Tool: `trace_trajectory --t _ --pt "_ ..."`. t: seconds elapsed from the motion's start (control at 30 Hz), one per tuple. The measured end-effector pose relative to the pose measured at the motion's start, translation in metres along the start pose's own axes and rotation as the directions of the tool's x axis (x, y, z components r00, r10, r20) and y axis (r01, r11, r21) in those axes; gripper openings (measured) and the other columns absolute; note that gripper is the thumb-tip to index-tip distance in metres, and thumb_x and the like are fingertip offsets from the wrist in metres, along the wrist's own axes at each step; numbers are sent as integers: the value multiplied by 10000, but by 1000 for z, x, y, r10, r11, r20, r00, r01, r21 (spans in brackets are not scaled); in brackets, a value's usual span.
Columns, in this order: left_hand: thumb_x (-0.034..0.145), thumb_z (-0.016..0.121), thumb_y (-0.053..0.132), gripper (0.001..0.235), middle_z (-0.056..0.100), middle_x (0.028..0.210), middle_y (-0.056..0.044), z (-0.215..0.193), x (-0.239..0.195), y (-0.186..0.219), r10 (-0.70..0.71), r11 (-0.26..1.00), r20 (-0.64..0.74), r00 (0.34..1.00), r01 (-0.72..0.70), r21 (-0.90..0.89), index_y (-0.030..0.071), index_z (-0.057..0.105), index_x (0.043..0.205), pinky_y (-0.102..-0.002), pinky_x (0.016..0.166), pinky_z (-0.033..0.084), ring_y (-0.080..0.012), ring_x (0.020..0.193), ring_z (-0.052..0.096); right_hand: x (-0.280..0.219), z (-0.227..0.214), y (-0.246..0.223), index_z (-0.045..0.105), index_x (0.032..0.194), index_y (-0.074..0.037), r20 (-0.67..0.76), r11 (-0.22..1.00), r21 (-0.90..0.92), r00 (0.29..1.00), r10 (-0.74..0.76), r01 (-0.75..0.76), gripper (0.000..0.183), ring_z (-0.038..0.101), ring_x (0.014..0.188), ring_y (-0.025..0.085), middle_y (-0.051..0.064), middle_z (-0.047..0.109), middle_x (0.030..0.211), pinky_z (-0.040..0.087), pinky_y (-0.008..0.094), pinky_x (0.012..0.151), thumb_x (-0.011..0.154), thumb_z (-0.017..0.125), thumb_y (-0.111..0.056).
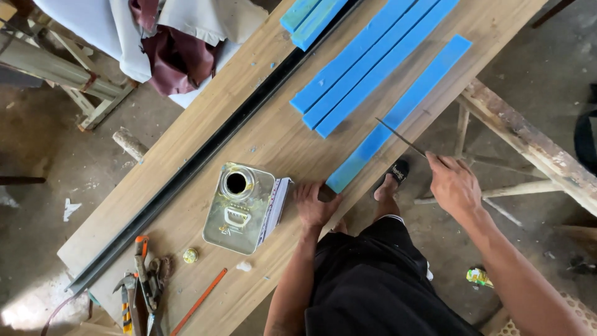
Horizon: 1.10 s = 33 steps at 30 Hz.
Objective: Cutting blue foam strips into specific sizes using a long manual blade on a workbench.
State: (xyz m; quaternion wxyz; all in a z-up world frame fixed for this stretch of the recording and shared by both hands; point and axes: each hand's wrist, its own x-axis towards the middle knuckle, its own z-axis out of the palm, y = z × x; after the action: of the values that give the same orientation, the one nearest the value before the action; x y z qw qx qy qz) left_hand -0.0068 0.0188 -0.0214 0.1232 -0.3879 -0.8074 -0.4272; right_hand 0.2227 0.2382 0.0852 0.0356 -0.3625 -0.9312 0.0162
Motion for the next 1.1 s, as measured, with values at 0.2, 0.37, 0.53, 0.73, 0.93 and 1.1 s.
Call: trace_trajectory --t 0.2,0.37,0.53,0.73,0.93,1.1 --pt "584 887 501 493 655 756 -59 7 -5 -3 21 1000 -49 999 -22 -9 141 717 875 -387 740 525 -265 689 650 -22 0 -6 660 1306 -214 111 995 92 993 -36 26 357 715 976 298 65 674 1136 586 445 824 986 502 -194" --pt "582 884 555 519 652 765 -44 12 -10 -12 45 999 -76 996 -45 -6 158 701 862 -397 734 508 -264 693 645 -49 12 -40 696 1196 -202 -17 948 159 961 -277 277 354 713 918 234 39 681 1051 568 343 824 893 546 -99" --pt "514 907 470 471 661 763 -3 9 -8 -7 35 999 -80 996 -34 8 182 726 840 -376 726 501 -235 692 642 -24 2 -25 732 1184 -163 160 983 179 987 6 -35 307 677 1107 338 152 677 1210 551 431 950 893 635 -149" --pt "547 891 468 470 634 753 -28 10 -7 -7 70 997 -64 995 -67 50 158 711 851 -388 734 511 -241 689 634 -19 38 -8 708 1279 -190 -64 1000 12 998 -27 28 360 700 1018 249 80 680 1088 576 348 860 936 600 -169" --pt "535 913 475 493 656 779 -23 12 -12 -13 42 999 -65 997 -43 -16 171 720 871 -383 750 508 -252 701 641 -44 5 -63 756 1122 -207 -111 956 226 980 -165 186 317 690 856 267 59 673 1002 591 314 720 868 593 -108" --pt "597 892 498 418 618 692 -1 2 0 -2 -10 1000 -19 1000 10 -15 177 677 757 -348 700 497 -230 639 619 -66 18 -40 733 1235 -174 -195 937 347 980 44 27 288 702 844 264 91 672 951 575 329 714 968 650 -244"
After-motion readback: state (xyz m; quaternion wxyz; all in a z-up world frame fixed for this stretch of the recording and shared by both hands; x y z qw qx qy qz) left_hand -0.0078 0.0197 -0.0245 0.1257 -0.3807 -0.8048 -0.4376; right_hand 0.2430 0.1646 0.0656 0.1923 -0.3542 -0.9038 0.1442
